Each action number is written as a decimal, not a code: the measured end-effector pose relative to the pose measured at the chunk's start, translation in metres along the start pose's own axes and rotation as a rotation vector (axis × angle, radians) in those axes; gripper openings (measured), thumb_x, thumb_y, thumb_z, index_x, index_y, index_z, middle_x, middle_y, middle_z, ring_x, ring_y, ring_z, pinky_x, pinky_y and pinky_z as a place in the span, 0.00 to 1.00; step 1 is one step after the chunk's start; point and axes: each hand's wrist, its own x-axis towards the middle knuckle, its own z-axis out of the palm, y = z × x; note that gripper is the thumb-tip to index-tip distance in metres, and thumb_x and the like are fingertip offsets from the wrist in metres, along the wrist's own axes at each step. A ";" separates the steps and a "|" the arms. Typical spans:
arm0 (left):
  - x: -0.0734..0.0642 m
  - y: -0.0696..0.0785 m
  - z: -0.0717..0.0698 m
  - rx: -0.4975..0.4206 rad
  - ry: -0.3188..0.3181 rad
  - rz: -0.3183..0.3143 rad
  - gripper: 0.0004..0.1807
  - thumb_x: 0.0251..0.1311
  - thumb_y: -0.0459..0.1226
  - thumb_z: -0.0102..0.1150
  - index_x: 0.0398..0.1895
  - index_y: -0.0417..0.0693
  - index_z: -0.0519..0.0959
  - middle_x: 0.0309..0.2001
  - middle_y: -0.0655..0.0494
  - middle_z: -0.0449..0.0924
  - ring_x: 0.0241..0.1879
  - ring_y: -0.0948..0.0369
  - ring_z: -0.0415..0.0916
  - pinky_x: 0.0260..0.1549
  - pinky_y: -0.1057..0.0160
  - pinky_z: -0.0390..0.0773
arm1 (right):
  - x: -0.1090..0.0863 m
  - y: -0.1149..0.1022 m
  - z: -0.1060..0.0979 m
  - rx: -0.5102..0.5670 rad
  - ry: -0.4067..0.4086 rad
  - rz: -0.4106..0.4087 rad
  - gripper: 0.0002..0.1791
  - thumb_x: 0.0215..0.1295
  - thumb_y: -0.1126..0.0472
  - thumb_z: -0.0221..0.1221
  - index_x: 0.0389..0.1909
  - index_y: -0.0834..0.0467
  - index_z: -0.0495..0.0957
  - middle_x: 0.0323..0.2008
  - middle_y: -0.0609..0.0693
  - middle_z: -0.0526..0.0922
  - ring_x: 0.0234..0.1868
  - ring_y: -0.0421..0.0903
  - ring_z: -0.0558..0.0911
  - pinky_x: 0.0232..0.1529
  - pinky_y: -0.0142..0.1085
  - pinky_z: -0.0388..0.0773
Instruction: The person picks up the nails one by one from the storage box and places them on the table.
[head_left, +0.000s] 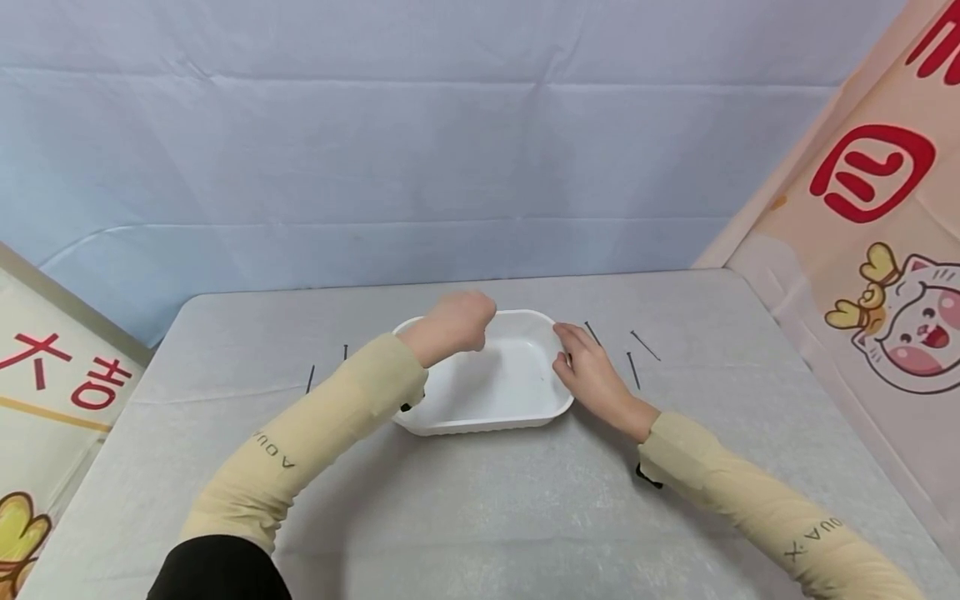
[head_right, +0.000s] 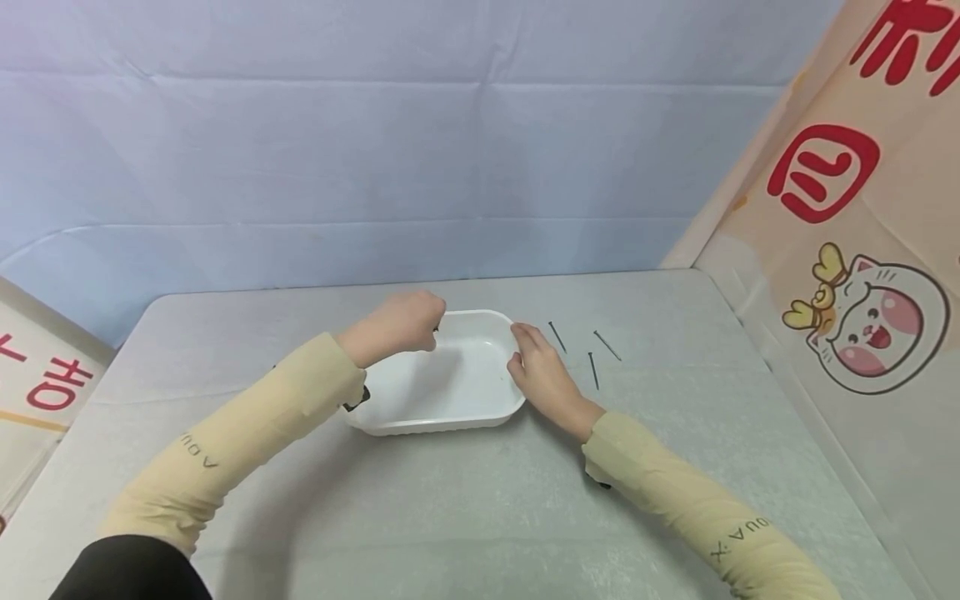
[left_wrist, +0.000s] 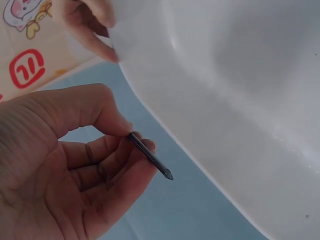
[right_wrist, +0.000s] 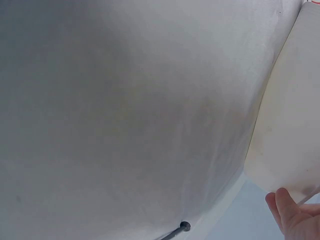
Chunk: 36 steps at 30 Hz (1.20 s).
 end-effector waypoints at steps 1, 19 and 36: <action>-0.001 -0.002 0.000 -0.006 0.009 0.006 0.05 0.51 0.29 0.56 0.32 0.43 0.76 0.28 0.54 0.75 0.24 0.61 0.65 0.23 0.67 0.69 | 0.000 0.000 0.000 0.000 0.001 0.000 0.23 0.59 0.71 0.48 0.57 0.74 0.65 0.56 0.66 0.68 0.43 0.52 0.76 0.39 0.39 0.78; -0.017 -0.031 -0.007 -0.115 0.116 -0.002 0.05 0.47 0.28 0.56 0.29 0.41 0.78 0.28 0.52 0.78 0.25 0.60 0.71 0.24 0.64 0.72 | 0.002 0.001 0.000 -0.009 -0.001 -0.003 0.23 0.59 0.71 0.48 0.57 0.74 0.65 0.56 0.66 0.68 0.38 0.49 0.75 0.35 0.37 0.77; -0.042 -0.051 -0.012 -0.205 0.223 -0.045 0.03 0.44 0.30 0.56 0.25 0.45 0.76 0.27 0.56 0.75 0.23 0.61 0.66 0.21 0.65 0.67 | 0.000 -0.001 0.000 -0.002 -0.008 0.010 0.24 0.59 0.71 0.48 0.58 0.74 0.64 0.56 0.66 0.67 0.41 0.51 0.76 0.37 0.38 0.78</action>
